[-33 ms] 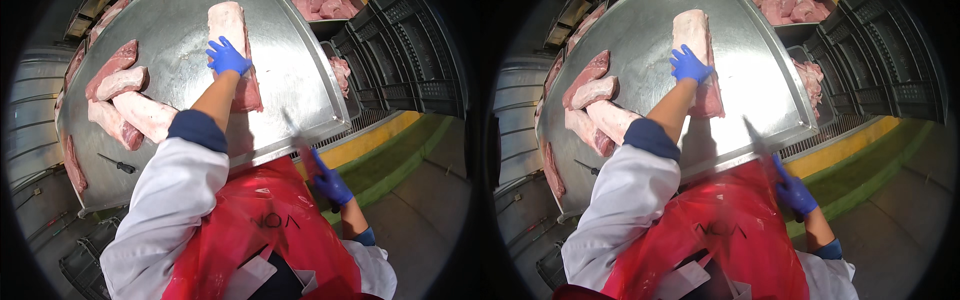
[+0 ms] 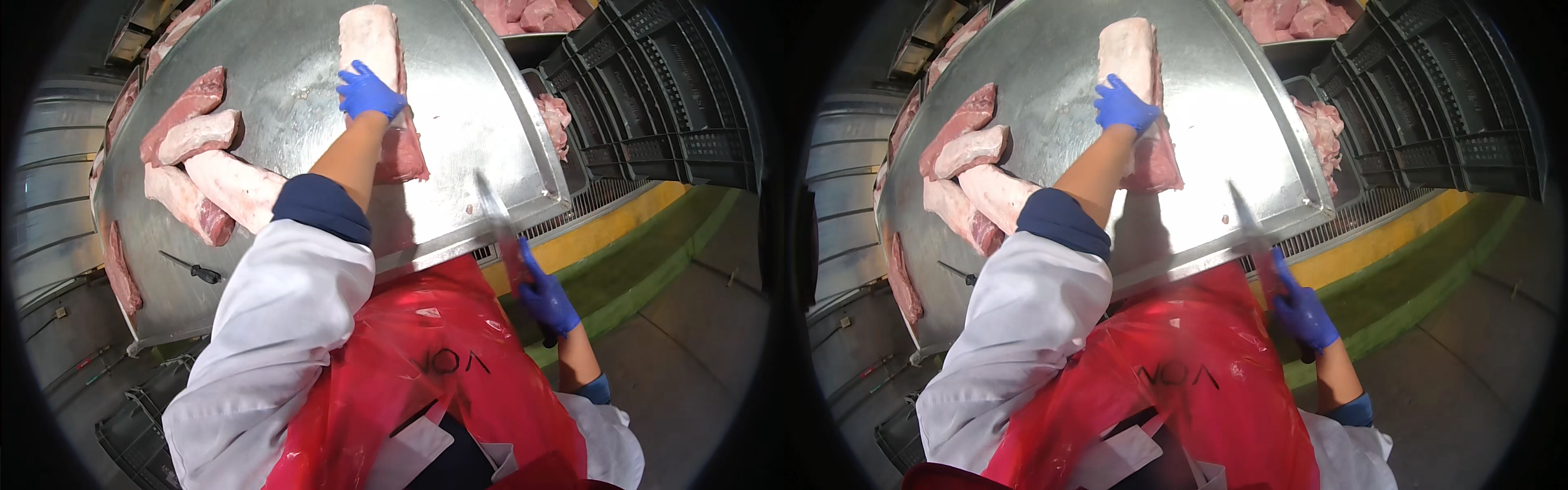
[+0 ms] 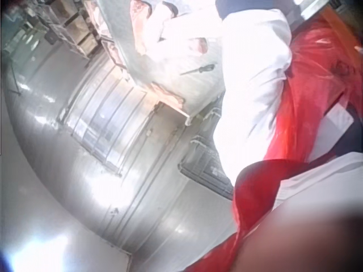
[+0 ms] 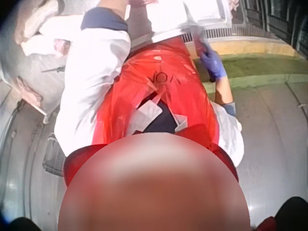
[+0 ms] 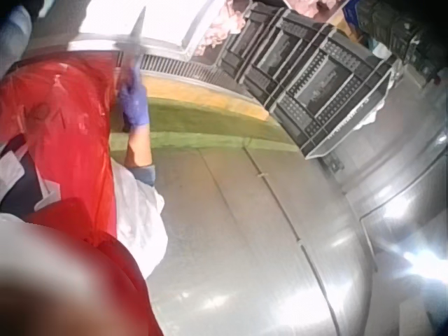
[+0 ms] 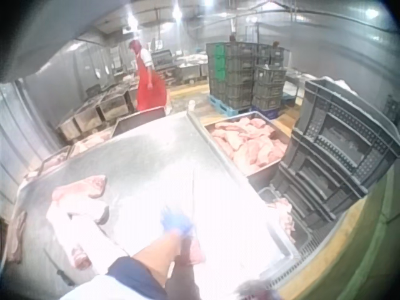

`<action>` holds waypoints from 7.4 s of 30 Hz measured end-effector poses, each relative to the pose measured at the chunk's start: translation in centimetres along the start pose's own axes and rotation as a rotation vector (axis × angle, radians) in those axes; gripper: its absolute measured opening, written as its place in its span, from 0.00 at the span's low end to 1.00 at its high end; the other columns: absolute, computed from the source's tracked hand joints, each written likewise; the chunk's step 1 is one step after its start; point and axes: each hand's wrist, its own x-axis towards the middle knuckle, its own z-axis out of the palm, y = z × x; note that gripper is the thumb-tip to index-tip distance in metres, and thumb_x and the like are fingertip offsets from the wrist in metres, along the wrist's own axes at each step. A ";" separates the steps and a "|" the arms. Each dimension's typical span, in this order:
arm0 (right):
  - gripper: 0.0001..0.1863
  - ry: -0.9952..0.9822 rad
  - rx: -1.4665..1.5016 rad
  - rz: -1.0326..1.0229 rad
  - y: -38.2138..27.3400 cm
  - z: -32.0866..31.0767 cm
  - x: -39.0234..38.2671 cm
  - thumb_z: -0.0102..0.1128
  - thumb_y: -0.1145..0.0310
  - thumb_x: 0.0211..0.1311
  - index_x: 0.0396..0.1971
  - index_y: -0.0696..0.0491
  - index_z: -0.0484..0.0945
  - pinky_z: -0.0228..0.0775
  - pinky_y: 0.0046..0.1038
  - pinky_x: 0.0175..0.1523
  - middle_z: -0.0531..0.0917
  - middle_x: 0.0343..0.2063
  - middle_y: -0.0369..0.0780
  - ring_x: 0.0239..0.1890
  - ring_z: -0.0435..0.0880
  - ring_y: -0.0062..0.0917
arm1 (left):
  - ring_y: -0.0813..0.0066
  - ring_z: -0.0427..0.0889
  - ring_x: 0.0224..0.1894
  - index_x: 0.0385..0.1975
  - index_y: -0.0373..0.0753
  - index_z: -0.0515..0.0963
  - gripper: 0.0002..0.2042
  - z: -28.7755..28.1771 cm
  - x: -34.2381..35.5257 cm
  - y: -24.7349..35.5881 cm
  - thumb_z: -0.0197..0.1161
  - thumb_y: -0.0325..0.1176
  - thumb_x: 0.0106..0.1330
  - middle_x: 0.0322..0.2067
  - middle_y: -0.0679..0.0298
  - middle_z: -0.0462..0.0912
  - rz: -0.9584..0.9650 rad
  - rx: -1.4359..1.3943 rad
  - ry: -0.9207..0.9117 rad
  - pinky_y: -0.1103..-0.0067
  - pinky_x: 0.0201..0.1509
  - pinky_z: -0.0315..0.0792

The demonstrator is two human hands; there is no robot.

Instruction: The person trims fat and connective tissue from large cuts of pork using a boning knife. They repeatedly position each cut on a stainless steel table, slice away excess fat, and place the trimmed meat into a metal tray. The person also discards trimmed fat into a separate bin.

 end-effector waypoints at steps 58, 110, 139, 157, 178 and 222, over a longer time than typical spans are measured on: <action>0.38 -0.621 -0.219 -0.458 -20.5 0.7 28.5 0.53 0.72 0.65 0.75 0.42 0.55 0.79 0.27 0.36 0.81 0.51 0.42 0.35 0.83 0.24 | 0.66 0.78 0.36 0.48 0.31 0.74 0.21 -18.3 -52.2 -43.8 0.58 0.31 0.53 0.34 0.58 0.77 -0.208 -1.223 1.221 0.73 0.43 0.72; 0.26 -0.362 -0.377 -0.106 -21.2 9.8 24.4 0.55 0.44 0.64 0.50 0.50 0.78 0.67 0.25 0.51 0.79 0.45 0.36 0.42 0.74 0.19 | 0.79 0.77 0.33 0.33 0.31 0.75 0.03 9.0 -12.6 -16.3 0.60 0.23 0.69 0.29 0.62 0.81 -0.165 -1.529 0.392 0.79 0.39 0.73; 0.40 -0.324 -1.332 -0.577 -17.4 2.5 19.7 0.49 0.77 0.64 0.74 0.32 0.53 0.75 0.43 0.40 0.84 0.34 0.52 0.31 0.85 0.44 | 0.63 0.84 0.47 0.46 0.29 0.76 0.09 -0.1 -16.7 -23.1 0.56 0.26 0.70 0.41 0.55 0.82 0.004 -1.844 0.673 0.71 0.56 0.78; 0.44 -0.020 -0.697 -0.637 -11.9 -4.0 26.4 0.53 0.73 0.61 0.76 0.34 0.48 0.78 0.38 0.43 0.86 0.34 0.51 0.35 0.87 0.46 | 0.63 0.79 0.31 0.36 0.30 0.75 0.07 13.6 -14.5 -4.0 0.58 0.28 0.63 0.28 0.53 0.80 -0.198 -1.291 0.368 0.68 0.39 0.73; 0.43 -0.077 -0.937 -0.852 -15.7 3.9 27.0 0.53 0.72 0.61 0.75 0.31 0.51 0.76 0.42 0.42 0.84 0.33 0.52 0.32 0.85 0.46 | 0.70 0.78 0.30 0.30 0.32 0.79 0.08 12.3 -14.2 -5.3 0.63 0.31 0.61 0.25 0.57 0.80 -0.380 -1.439 0.381 0.71 0.37 0.73; 0.40 -0.351 -1.376 -0.521 -16.3 -2.8 21.9 0.48 0.71 0.65 0.75 0.29 0.50 0.74 0.45 0.40 0.82 0.27 0.51 0.30 0.84 0.46 | 0.68 0.79 0.28 0.27 0.31 0.80 0.07 14.1 -12.4 -6.0 0.59 0.28 0.61 0.25 0.56 0.82 -0.119 -1.343 0.314 0.72 0.35 0.72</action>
